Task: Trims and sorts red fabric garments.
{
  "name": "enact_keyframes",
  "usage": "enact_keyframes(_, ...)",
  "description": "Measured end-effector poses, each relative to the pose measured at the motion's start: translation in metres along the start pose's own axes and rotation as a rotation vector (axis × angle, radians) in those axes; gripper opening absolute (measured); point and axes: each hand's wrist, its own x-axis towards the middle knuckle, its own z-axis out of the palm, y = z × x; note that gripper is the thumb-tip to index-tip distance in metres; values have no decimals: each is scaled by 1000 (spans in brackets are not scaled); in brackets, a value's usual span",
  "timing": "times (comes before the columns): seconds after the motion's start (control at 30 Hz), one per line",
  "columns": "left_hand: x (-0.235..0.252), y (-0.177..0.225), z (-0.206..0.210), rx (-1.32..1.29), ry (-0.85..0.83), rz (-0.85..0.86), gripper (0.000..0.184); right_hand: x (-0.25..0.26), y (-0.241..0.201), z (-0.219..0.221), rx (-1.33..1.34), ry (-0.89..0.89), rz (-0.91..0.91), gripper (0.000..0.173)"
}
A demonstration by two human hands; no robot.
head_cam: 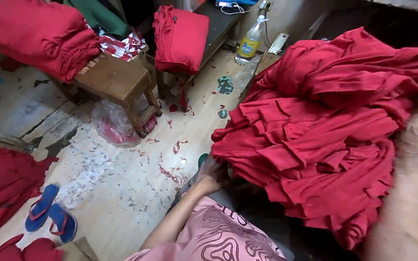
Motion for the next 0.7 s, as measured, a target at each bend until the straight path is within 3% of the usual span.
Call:
enact_keyframes(0.1,10,-18,-28,-76,55,-342,60,0,15,5,91,69,-94,45)
enact_keyframes(0.17,14,-35,-40,-43,103,-421,59,0,14,6,111,129,-91,38)
enact_keyframes(0.3,5,-52,-52,-179,380,-299,62,1,26,13,150,182,-75,33)
enact_keyframes(0.4,-2,-36,-54,-335,655,-192,68,2,33,20,203,211,-63,35)
enact_keyframes(0.5,-1,0,-64,-420,893,47,69,1,35,24,248,239,-56,34)
enact_keyframes(0.6,3,42,-78,-411,997,315,65,2,35,29,279,251,-41,30)
enact_keyframes(0.7,-3,101,-87,-369,948,589,60,0,32,31,263,239,5,23)
